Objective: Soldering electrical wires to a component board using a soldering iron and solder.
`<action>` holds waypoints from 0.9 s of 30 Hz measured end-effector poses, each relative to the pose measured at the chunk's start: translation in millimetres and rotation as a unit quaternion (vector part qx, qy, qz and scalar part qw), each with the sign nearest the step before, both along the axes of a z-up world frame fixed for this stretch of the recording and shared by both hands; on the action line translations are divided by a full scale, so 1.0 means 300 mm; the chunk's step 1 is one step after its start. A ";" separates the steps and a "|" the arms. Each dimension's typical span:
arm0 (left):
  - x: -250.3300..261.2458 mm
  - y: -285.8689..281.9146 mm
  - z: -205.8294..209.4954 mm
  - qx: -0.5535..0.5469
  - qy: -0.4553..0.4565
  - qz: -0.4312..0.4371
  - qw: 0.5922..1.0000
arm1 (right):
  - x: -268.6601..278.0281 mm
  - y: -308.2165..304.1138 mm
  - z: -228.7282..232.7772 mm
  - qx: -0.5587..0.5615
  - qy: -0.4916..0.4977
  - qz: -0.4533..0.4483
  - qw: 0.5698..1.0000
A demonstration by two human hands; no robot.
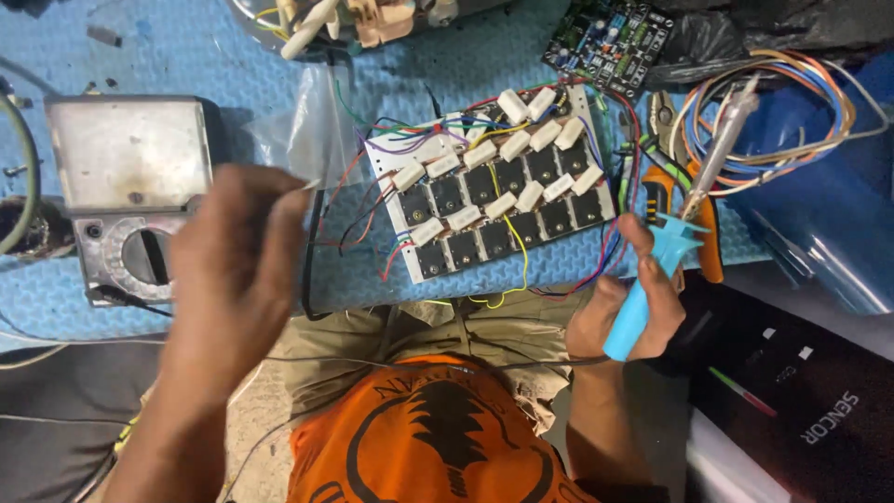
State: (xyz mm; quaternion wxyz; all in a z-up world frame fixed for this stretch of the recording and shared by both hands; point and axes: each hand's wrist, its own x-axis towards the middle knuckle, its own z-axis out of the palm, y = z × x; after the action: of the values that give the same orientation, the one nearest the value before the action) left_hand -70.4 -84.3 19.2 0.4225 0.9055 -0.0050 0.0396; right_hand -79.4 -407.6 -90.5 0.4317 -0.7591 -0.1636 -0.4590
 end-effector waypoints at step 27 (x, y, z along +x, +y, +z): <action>0.106 -0.061 -0.038 0.033 -0.058 -0.095 0.993 | 0.047 0.057 0.121 -0.089 0.077 0.013 0.993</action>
State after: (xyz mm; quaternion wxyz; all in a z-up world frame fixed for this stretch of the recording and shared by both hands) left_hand -38.5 -102.7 7.9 0.3934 0.9105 -0.1169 0.0515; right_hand -65.2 -390.6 -54.3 0.3797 -0.8254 -0.1800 -0.3770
